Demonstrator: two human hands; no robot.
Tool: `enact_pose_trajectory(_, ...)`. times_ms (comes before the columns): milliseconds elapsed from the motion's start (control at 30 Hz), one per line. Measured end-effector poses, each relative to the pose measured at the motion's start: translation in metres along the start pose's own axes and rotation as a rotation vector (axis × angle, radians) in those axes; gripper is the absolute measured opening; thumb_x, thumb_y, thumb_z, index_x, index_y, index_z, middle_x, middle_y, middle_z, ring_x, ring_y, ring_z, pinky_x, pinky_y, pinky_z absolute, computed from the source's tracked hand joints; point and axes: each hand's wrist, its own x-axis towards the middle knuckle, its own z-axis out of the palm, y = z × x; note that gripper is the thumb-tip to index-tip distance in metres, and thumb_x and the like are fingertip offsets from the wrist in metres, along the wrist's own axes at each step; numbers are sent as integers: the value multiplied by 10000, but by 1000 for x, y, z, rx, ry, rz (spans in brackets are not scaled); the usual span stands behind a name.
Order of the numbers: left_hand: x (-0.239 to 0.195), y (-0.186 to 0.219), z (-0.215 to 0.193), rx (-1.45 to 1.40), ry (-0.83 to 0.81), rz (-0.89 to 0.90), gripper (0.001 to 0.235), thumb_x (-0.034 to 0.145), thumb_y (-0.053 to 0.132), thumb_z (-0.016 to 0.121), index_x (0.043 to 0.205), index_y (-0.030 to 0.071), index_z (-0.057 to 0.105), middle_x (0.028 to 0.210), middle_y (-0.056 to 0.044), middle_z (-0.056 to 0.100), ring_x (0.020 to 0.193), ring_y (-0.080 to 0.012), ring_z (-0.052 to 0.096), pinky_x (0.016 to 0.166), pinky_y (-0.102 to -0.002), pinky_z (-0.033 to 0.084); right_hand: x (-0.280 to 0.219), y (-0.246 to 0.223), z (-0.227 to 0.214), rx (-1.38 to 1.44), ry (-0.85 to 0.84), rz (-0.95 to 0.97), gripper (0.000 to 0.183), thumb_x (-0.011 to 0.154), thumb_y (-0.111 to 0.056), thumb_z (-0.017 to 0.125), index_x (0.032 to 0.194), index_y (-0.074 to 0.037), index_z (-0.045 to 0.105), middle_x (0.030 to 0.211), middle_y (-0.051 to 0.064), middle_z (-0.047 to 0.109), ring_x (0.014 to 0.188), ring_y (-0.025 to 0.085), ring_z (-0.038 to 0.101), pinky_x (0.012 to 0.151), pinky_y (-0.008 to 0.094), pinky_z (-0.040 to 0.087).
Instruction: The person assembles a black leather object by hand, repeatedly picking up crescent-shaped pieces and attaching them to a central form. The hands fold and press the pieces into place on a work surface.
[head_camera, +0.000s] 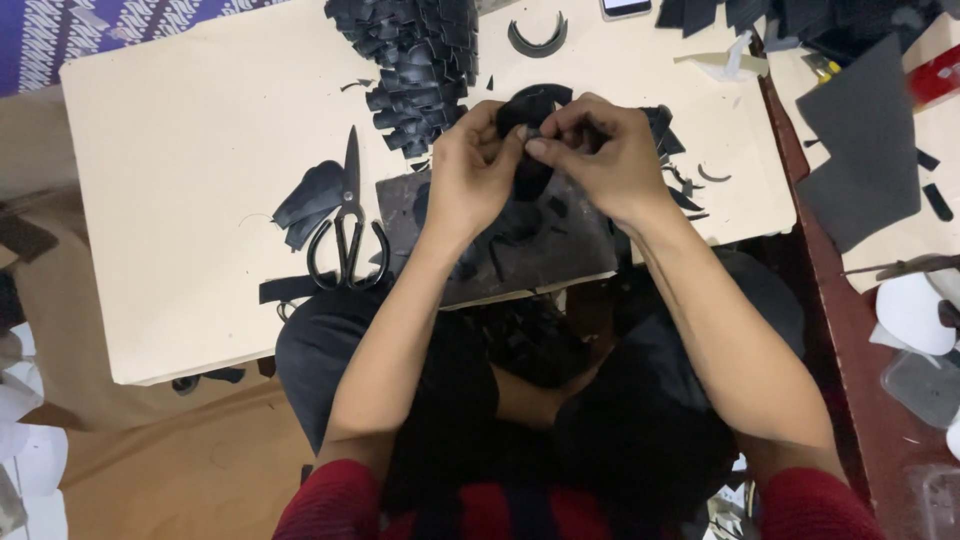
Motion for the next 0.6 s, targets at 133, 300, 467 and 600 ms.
enact_pose_trajectory(133,5,-9,-11,-156,2,-34,159,997,48,603,1140,0,653,1014,-142,778,831,-165,755,665,-234,627,-4,-19,-11,122,-103,77,144,973,-133,760,1111,-96,748,1064,26,736,961,108,630,846,242,498)
enact_pose_trajectory(300,11,-11,-26,-750,-15,-265,217,964,69,709,1169,10,670,975,-157,780,865,-260,777,723,-386,700,-14,3,-45,589,-260,179,501,1072,-155,495,1560,-100,396,1236,177,603,982,218,565,801,336,458)
enact_pose_trajectory(467,11,-15,-24,-654,-105,-237,281,976,136,711,1235,47,646,1026,-129,779,926,-255,783,745,-404,710,-18,-33,-24,125,-237,70,182,1142,-263,278,1142,-93,342,850,122,494,587,180,477,573,283,437)
enact_pose_trajectory(600,8,-5,-24,-526,-158,-216,195,998,157,680,1170,79,632,966,-83,774,859,-194,769,672,-334,690,-20,-36,-17,15,-154,131,192,1133,-261,348,1204,-93,410,907,42,484,758,138,510,702,277,454)
